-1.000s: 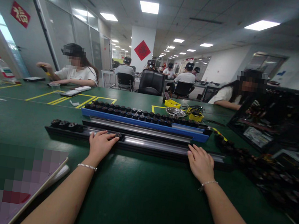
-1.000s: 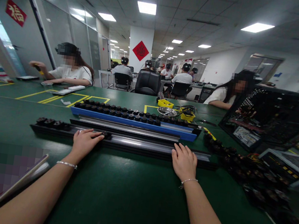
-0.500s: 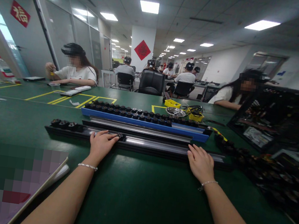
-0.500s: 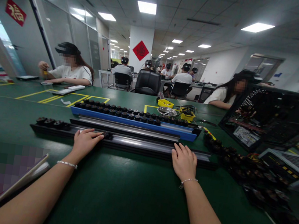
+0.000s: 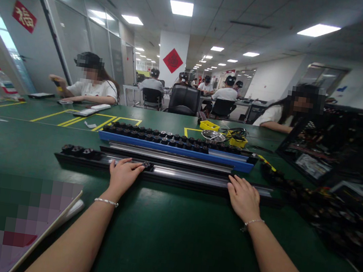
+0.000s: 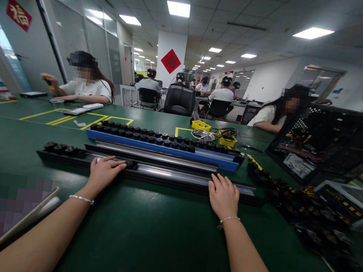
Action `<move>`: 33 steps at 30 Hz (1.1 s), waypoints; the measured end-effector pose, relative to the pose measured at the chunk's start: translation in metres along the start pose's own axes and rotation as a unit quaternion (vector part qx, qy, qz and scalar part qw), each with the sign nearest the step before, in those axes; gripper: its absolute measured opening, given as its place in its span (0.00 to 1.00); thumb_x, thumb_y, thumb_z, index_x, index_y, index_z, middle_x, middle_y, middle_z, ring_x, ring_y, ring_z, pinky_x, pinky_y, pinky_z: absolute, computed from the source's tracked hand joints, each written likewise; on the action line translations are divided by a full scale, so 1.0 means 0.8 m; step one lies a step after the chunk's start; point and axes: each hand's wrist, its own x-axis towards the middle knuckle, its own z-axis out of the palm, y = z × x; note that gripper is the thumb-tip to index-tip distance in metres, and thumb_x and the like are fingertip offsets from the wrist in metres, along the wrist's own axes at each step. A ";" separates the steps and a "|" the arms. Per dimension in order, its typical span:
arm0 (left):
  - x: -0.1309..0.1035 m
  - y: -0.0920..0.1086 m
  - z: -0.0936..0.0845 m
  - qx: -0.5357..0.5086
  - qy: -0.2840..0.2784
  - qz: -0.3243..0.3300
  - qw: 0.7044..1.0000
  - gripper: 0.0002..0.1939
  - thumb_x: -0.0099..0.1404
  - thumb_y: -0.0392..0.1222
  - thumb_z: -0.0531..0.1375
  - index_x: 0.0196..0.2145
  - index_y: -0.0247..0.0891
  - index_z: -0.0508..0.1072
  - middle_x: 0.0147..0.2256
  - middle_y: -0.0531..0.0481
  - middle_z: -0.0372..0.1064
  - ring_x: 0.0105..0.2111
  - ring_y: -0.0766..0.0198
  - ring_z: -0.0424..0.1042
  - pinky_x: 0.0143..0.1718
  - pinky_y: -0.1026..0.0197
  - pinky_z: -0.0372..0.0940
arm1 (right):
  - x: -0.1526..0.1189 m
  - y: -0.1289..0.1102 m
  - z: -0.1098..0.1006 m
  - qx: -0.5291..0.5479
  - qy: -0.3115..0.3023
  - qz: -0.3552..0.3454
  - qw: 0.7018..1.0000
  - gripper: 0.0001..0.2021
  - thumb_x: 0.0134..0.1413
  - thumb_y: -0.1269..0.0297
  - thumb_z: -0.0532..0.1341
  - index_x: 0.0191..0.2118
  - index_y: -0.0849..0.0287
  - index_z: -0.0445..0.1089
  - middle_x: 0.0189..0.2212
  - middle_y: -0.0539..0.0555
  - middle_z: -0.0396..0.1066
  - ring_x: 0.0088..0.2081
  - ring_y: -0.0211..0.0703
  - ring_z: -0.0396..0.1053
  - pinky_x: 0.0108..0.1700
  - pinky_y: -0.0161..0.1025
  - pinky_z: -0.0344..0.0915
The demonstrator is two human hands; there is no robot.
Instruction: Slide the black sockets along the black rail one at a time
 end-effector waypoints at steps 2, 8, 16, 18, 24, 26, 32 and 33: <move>0.000 -0.001 0.001 -0.001 0.001 0.002 1.000 0.15 0.62 0.53 0.51 0.38 0.53 0.76 0.43 0.54 0.75 0.54 0.55 0.62 0.59 0.39 0.38 | 0.000 0.000 0.000 -0.003 -0.002 0.000 1.000 0.25 0.61 0.54 0.39 0.57 0.51 0.63 0.58 0.49 0.60 0.60 0.46 0.53 0.59 0.51 0.49; 0.001 0.000 0.000 0.000 -0.004 0.002 1.000 0.15 0.62 0.53 0.51 0.38 0.52 0.76 0.43 0.53 0.74 0.54 0.55 0.62 0.59 0.39 0.39 | 0.000 0.000 -0.001 -0.005 -0.006 0.001 1.000 0.26 0.61 0.53 0.38 0.57 0.50 0.62 0.58 0.49 0.60 0.60 0.45 0.52 0.59 0.50 0.49; 0.000 0.003 -0.004 -0.002 -0.012 -0.002 1.000 0.15 0.62 0.52 0.51 0.39 0.52 0.76 0.43 0.52 0.74 0.55 0.55 0.61 0.59 0.38 0.38 | 0.000 0.000 -0.001 -0.003 -0.006 0.003 1.000 0.25 0.61 0.54 0.39 0.57 0.51 0.62 0.58 0.49 0.60 0.60 0.45 0.52 0.59 0.51 0.49; 0.000 0.003 -0.004 -0.002 -0.011 0.001 1.000 0.15 0.62 0.52 0.51 0.39 0.52 0.76 0.43 0.52 0.74 0.55 0.55 0.61 0.59 0.38 0.38 | 0.000 0.000 0.000 -0.001 -0.005 0.002 1.000 0.26 0.61 0.53 0.39 0.57 0.51 0.62 0.59 0.49 0.60 0.60 0.45 0.52 0.59 0.51 0.49; 0.000 0.002 -0.002 0.006 -0.006 0.010 1.000 0.15 0.62 0.52 0.52 0.39 0.52 0.76 0.45 0.49 0.73 0.55 0.56 0.61 0.59 0.40 0.39 | 0.000 0.000 0.000 0.002 -0.006 0.006 1.000 0.25 0.61 0.54 0.39 0.57 0.51 0.63 0.59 0.49 0.60 0.60 0.45 0.52 0.60 0.51 0.48; 0.000 0.003 -0.003 0.005 -0.007 0.011 1.000 0.15 0.63 0.51 0.52 0.39 0.51 0.76 0.45 0.50 0.74 0.55 0.56 0.61 0.59 0.41 0.40 | 0.000 0.000 0.000 0.003 -0.010 0.008 1.000 0.25 0.61 0.53 0.39 0.57 0.51 0.62 0.59 0.48 0.59 0.60 0.45 0.52 0.60 0.51 0.48; 0.000 0.004 -0.004 -0.001 -0.009 0.009 1.000 0.14 0.63 0.51 0.51 0.38 0.50 0.76 0.44 0.50 0.74 0.55 0.57 0.62 0.60 0.42 0.40 | 0.000 -0.001 -0.002 0.001 -0.013 0.006 1.000 0.25 0.61 0.53 0.39 0.57 0.50 0.62 0.59 0.48 0.59 0.61 0.45 0.51 0.60 0.51 0.48; 0.000 0.004 -0.004 -0.003 -0.010 0.007 1.000 0.14 0.62 0.51 0.52 0.37 0.50 0.76 0.44 0.50 0.74 0.55 0.57 0.62 0.60 0.42 0.39 | 0.000 -0.001 -0.002 0.001 -0.012 0.006 1.000 0.26 0.61 0.53 0.38 0.57 0.50 0.62 0.59 0.48 0.59 0.61 0.45 0.51 0.60 0.50 0.48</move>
